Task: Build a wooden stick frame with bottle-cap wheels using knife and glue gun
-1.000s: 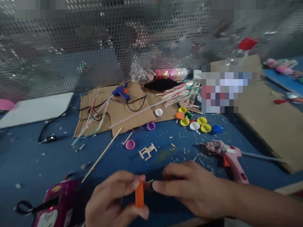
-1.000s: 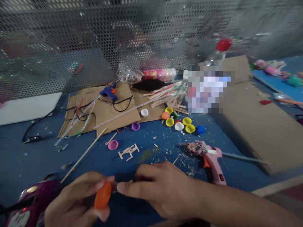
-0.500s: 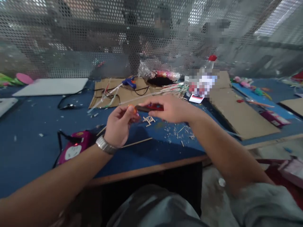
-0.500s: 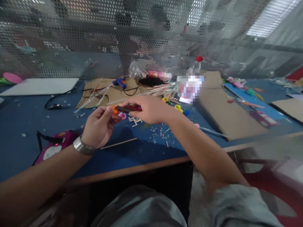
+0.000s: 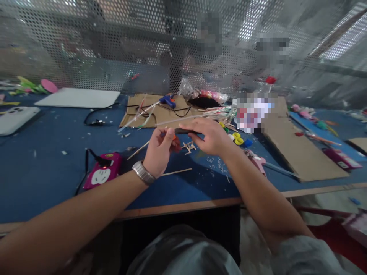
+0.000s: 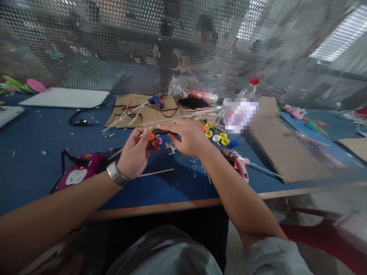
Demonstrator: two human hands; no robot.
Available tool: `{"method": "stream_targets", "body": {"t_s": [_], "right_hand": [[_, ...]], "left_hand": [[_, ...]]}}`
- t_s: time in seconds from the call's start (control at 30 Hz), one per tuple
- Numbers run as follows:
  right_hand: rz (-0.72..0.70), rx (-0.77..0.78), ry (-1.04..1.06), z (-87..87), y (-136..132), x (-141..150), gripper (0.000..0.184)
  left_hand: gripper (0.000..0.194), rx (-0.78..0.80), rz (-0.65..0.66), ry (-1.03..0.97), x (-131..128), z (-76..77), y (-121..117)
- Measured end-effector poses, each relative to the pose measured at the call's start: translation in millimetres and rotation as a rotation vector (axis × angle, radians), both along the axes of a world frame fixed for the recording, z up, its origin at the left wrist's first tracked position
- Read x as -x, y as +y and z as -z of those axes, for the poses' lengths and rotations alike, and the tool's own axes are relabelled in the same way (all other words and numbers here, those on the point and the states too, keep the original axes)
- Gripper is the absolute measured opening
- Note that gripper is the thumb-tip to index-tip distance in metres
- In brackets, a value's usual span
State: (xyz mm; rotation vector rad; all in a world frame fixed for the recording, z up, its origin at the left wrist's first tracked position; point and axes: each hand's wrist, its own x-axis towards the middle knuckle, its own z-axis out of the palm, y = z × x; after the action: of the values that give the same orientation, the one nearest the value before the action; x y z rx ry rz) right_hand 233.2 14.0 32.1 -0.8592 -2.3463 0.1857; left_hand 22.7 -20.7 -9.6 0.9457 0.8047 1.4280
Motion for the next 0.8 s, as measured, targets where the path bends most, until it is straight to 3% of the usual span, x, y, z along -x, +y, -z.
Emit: {"method": "stream_targets", "body": {"t_s": [0.13,0.4,0.63,0.8], "right_hand": [[0.087,-0.195,-0.091,4.6,-3,2,0.041],[0.129,-0.366,-0.177,7.4,-2,3,0.050],[0.170,-0.309,-0.210,-2.0,-20,11,0.047],[0.268,-0.151,-0.160,-3.3,-28,15,0.047]], "left_hand": [[0.050,0.006,0.011,0.006,1,-2.2,-1],[0.051,0.012,0.024,0.042,2,-5.6,-4],[0.051,-0.108,-0.032,0.128,4,0.0,-2],[0.043,-0.166,-0.067,0.207,6,1.0,2]]}}
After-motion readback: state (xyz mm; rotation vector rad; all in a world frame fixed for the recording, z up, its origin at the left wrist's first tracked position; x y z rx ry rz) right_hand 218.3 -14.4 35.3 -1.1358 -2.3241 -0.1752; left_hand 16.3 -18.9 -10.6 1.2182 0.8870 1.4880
